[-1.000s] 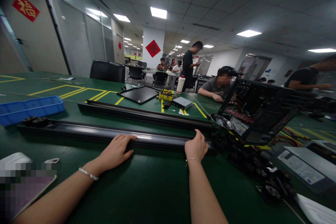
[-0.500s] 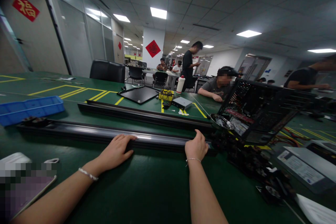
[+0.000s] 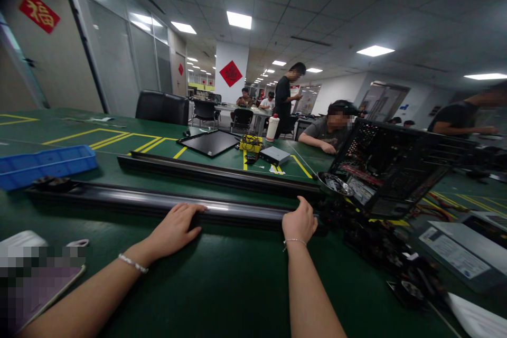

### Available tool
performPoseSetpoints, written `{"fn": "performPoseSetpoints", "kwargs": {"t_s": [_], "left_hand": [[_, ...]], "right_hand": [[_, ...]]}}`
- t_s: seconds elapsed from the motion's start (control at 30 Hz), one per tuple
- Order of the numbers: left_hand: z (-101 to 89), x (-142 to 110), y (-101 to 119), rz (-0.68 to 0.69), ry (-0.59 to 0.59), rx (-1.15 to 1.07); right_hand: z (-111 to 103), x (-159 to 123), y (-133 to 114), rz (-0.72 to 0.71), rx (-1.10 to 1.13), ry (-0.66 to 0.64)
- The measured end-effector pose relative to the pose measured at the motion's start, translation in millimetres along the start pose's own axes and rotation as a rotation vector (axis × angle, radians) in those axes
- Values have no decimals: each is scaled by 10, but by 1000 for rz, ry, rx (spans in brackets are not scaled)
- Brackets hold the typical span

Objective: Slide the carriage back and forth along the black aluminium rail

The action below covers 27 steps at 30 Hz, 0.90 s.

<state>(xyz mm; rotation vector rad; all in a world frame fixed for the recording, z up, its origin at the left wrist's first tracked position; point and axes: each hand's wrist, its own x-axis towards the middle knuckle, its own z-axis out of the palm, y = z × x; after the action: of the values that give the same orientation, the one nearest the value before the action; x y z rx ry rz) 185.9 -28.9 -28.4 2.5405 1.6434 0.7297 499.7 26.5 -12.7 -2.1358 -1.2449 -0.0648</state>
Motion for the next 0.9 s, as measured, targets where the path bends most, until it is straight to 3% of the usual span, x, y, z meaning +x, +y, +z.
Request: {"fn": "performPoseSetpoints", "kwargs": {"t_s": [0.9], "left_hand": [[5,-4,-3,4,2,18]], "right_hand": [[-37,68,106,17,1,17]]}}
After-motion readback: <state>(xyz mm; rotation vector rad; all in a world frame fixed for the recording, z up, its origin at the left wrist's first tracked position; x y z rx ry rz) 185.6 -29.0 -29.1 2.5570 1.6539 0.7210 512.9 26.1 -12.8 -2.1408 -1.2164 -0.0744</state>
